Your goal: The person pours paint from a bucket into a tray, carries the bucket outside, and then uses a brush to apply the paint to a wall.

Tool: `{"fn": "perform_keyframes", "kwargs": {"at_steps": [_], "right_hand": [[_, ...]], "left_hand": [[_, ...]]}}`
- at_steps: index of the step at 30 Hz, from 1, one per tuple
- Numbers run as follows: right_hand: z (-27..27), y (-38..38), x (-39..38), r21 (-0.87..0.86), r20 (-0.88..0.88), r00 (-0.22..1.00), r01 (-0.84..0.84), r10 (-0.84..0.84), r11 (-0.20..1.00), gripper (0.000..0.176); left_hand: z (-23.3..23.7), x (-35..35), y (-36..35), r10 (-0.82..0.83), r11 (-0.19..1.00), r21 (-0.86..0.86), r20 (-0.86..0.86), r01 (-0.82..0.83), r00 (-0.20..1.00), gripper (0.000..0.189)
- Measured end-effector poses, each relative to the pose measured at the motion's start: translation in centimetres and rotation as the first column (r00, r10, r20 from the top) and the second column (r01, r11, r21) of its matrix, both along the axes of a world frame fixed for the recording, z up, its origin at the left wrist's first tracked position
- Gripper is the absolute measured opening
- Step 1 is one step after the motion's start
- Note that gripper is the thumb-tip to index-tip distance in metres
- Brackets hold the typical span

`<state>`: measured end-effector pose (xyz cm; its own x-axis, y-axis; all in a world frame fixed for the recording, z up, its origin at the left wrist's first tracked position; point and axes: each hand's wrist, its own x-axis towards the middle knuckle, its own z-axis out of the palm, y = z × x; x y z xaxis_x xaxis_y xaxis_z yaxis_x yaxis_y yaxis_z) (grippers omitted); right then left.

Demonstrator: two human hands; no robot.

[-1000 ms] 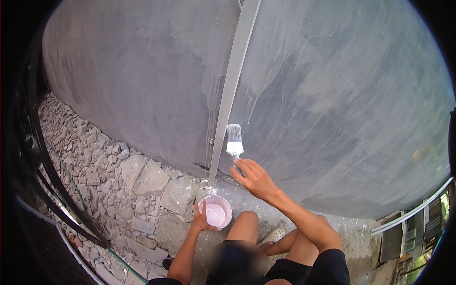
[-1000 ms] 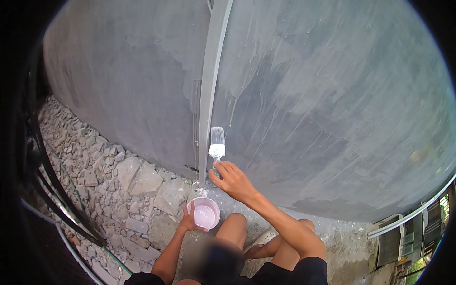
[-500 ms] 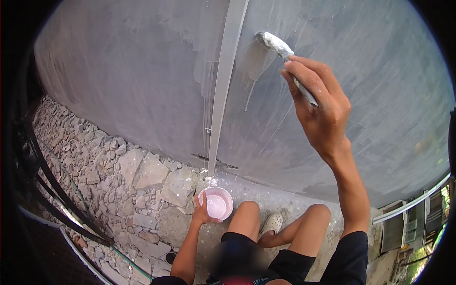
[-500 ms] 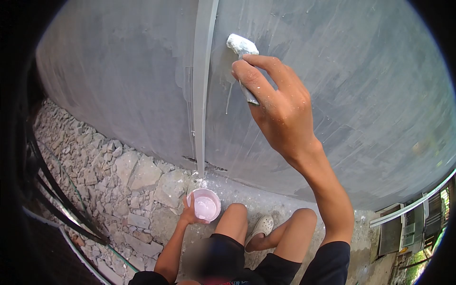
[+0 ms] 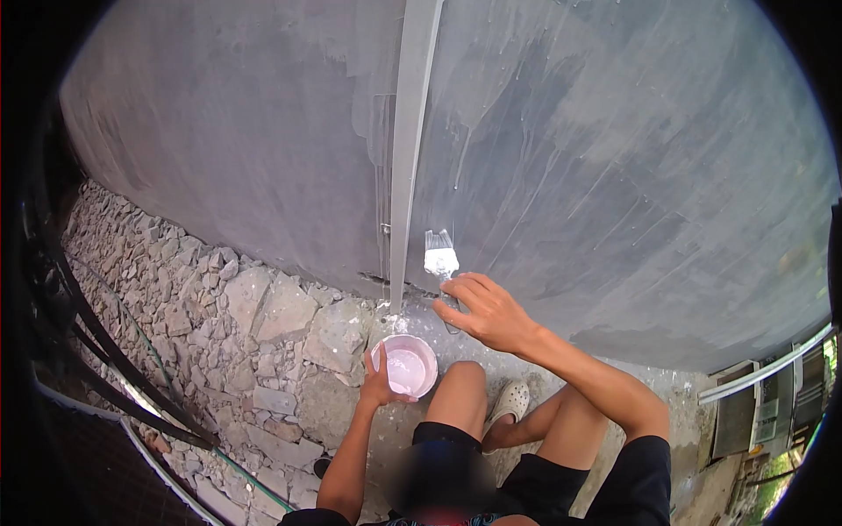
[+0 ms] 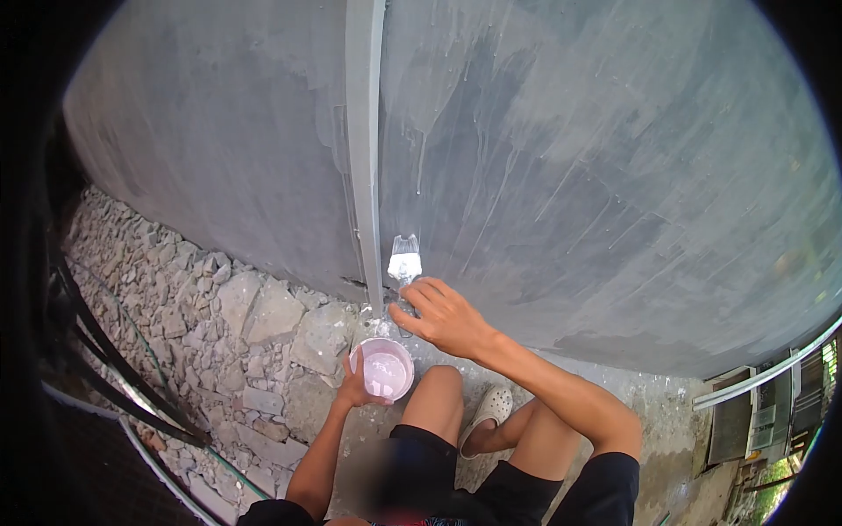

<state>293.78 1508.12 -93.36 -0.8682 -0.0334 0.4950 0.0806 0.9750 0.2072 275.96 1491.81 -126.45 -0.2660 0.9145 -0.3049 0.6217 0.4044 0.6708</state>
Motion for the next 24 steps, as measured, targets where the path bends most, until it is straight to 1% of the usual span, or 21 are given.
{"fn": "perform_keyframes", "kwargs": {"at_steps": [1, 2, 4, 5, 7, 8, 10, 11, 12, 14, 15, 16, 17, 18, 19, 21, 22, 23, 24], "right_hand": [[0.1, 0.1, 0.2, -0.089, -0.01, 1.0, 0.005, -0.006, 0.996, 0.029], [1.2, 0.3, 0.2, -0.094, -0.01, 1.0, 0.011, -0.012, 0.995, 0.029], [4.6, 1.4, 0.5, -0.033, -0.086, 0.993, 0.08, -0.082, 0.996, 0.031], [6.1, 1.7, 0.5, -0.037, -0.085, 0.993, 0.084, -0.087, 0.996, 0.031], [8.7, 1.7, 0.4, 0.136, -0.296, 0.955, 0.024, 0.017, 0.99, 0.032], [9.4, 1.2, 0.4, 0.131, -0.295, 0.955, 0.025, 0.015, 0.991, 0.032], [10.0, 0.2, 0.1, 0.279, -0.386, 0.921, 0.063, 0.051, 0.958, 0.03], [9.0, 0.4, -0.3, 0.322, -0.396, 0.917, 0.087, 0.051, 0.943, 0.03], [7.8, 0.5, -0.5, 0.322, -0.398, 0.916, 0.087, 0.051, 0.943, 0.03], [4.9, 0.4, -0.7, 0.258, -0.215, 0.976, 0.078, -0.021, 0.963, 0.03], [2.5, 0.6, -0.6, 0.196, -0.138, 0.99, 0.052, -0.025, 0.979, 0.031], [0.0, 0.6, -0.5, 0.13, -0.059, 0.998, 0.03, -0.023, 0.991, 0.032], [-2.2, 0.1, -0.3, 0.132, -0.06, 0.998, 0.028, -0.02, 0.991, 0.032], [-4.1, -0.4, 0.0, 0.04, 0.065, 0.998, 0.006, -0.009, 0.999, 0.034], [-4.5, -0.8, -0.2, -0.053, 0.188, 0.982, -0.007, 0.016, 0.999, 0.036], [-5.0, -0.4, -0.2, -0.084, 0.19, 0.981, -0.012, 0.027, 0.996, 0.037], [-4.9, -0.4, -0.1, -0.118, 0.193, 0.981, -0.009, 0.032, 0.993, 0.039], [-3.2, -0.1, -0.4, -0.1, 0.133, 0.991, -0.002, 0.015, 0.995, 0.039], [-1.0, 0.5, -0.8, -0.061, 0.057, 0.998, -0.001, 0.004, 0.998, 0.038]], "left_hand": [[0.4, -0.1, 0.0, 0.001, 1.0, 0.017, 0.021, -0.002, 1.0, 0.17], [0.5, -0.1, -0.1, 0.0, 0.999, 0.034, 0.043, -0.002, 0.999, 0.17], [0.5, -0.1, -0.1, 0.0, 1.0, 0.024, 0.055, -0.002, 0.998, 0.169], [0.5, -0.2, -0.1, 0.009, 1.0, 0.018, 0.066, -0.01, 0.998, 0.169], [0.7, -0.1, -0.1, 0.004, 0.999, 0.042, 0.065, -0.007, 0.998, 0.169], [0.7, -0.1, -0.2, 0.003, 0.998, 0.07, 0.061, -0.007, 0.998, 0.169], [0.6, 0.0, -0.1, 0.007, 0.999, 0.037, 0.051, -0.009, 0.999, 0.169], [0.6, 0.0, 0.0, 0.011, 1.0, 0.012, 0.04, -0.011, 0.999, 0.169], [0.6, 0.0, -0.1, 0.012, 1.0, 0.012, 0.038, -0.012, 0.999, 0.169], [0.9, 0.1, -0.1, 0.015, 0.999, 0.038, 0.018, -0.016, 1.0, 0.169], [1.2, 0.1, 0.0, 0.018, 0.999, 0.042, 0.019, -0.019, 1.0, 0.169], [1.8, 0.2, 0.0, 0.019, 1.0, 0.01, 0.034, -0.02, 0.999, 0.169], [2.1, 0.1, 0.0, 0.02, 1.0, -0.022, 0.048, -0.019, 0.999, 0.169], [2.3, 0.2, 0.0, 0.022, 1.0, -0.019, 0.046, -0.021, 0.999, 0.169], [2.3, 0.2, 0.1, 0.022, 0.999, -0.042, 0.044, -0.02, 0.999, 0.169], [2.1, 0.1, 0.0, 0.03, 0.997, -0.072, 0.047, -0.027, 0.998, 0.168], [1.7, 0.1, 0.0, 0.026, 1.0, -0.018, 0.051, -0.025, 0.998, 0.168], [1.4, 0.1, -0.1, 0.02, 0.999, 0.034, 0.055, -0.022, 0.998, 0.168], [1.2, 0.2, -0.2, 0.021, 0.999, 0.027, 0.059, -0.023, 0.998, 0.168]]}}
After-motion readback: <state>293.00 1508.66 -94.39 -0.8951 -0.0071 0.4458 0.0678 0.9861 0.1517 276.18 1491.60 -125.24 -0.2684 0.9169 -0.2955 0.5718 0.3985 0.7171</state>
